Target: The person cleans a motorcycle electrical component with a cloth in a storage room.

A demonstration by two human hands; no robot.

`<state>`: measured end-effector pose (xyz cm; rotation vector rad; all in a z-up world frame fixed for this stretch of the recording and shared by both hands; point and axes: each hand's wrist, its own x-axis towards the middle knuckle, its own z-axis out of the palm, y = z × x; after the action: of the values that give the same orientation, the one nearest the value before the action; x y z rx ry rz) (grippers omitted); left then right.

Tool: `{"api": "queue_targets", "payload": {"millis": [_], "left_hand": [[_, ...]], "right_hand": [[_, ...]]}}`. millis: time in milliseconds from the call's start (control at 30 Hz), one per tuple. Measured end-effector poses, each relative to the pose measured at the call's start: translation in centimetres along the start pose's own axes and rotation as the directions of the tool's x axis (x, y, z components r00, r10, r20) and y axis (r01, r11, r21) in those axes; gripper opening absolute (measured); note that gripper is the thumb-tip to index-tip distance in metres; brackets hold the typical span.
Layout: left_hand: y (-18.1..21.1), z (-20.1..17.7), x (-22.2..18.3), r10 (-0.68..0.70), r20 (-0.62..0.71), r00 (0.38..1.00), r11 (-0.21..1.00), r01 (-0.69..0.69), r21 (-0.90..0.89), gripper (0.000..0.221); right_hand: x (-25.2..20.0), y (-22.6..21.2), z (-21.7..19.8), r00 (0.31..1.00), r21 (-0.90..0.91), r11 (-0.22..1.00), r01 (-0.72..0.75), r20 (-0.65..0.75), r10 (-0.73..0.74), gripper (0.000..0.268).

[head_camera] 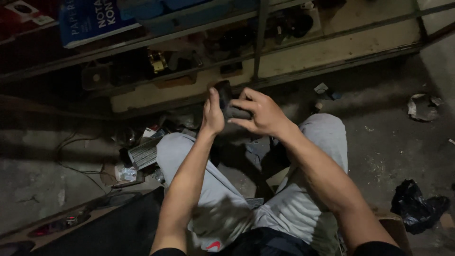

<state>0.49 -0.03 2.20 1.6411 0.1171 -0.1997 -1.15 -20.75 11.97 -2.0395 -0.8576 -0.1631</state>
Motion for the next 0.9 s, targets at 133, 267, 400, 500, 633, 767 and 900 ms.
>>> {"api": "queue_targets", "payload": {"millis": [133, 267, 400, 500, 633, 767, 900], "left_hand": [[-4.3, -0.2, 1.0, 0.265, -0.066, 0.962, 0.961, -0.259, 0.095, 0.073], [0.1, 0.5, -0.6, 0.31, -0.014, 0.951, 0.934, -0.302, 0.193, 0.066], [2.3, 1.2, -1.7, 0.488, -0.021, 0.872, 0.858, -0.475, 0.196, 0.065], [1.0, 1.3, -1.4, 0.565, -0.045, 0.824, 0.787, -0.52, 0.332, 0.067], [0.1, 1.6, -0.9, 0.533, 0.049, 0.845, 0.679, -0.462, 0.57, 0.068], [0.4, 2.1, -0.7, 0.623, 0.124, 0.772, 0.627, -0.588, 0.511, 0.064], [0.0, 1.7, -0.3, 0.595, 0.081, 0.8, 0.692, -0.561, 0.454, 0.06]], "right_hand": [[-0.3, -0.3, 0.1, 0.999, -0.142, 0.989, -0.038, 0.01, 0.04, 0.051], [-0.3, 0.2, -0.1, 0.99, -0.117, 0.986, -0.116, 0.063, 0.124, 0.052], [-0.4, 0.5, 0.0, 0.959, -0.042, 0.973, -0.227, 0.166, 0.231, 0.051], [-0.4, -0.2, -0.3, 0.96, -0.081, 0.97, -0.23, 0.147, 0.24, 0.045], [-0.5, -0.8, -0.4, 0.9, -0.321, 0.902, -0.287, 0.232, 0.369, 0.028], [-1.1, 0.6, 0.3, 0.947, -0.418, 0.89, -0.18, 0.172, 0.272, 0.019], [-0.8, 0.7, -0.2, 0.97, -0.384, 0.916, -0.115, 0.154, 0.186, 0.026]]}}
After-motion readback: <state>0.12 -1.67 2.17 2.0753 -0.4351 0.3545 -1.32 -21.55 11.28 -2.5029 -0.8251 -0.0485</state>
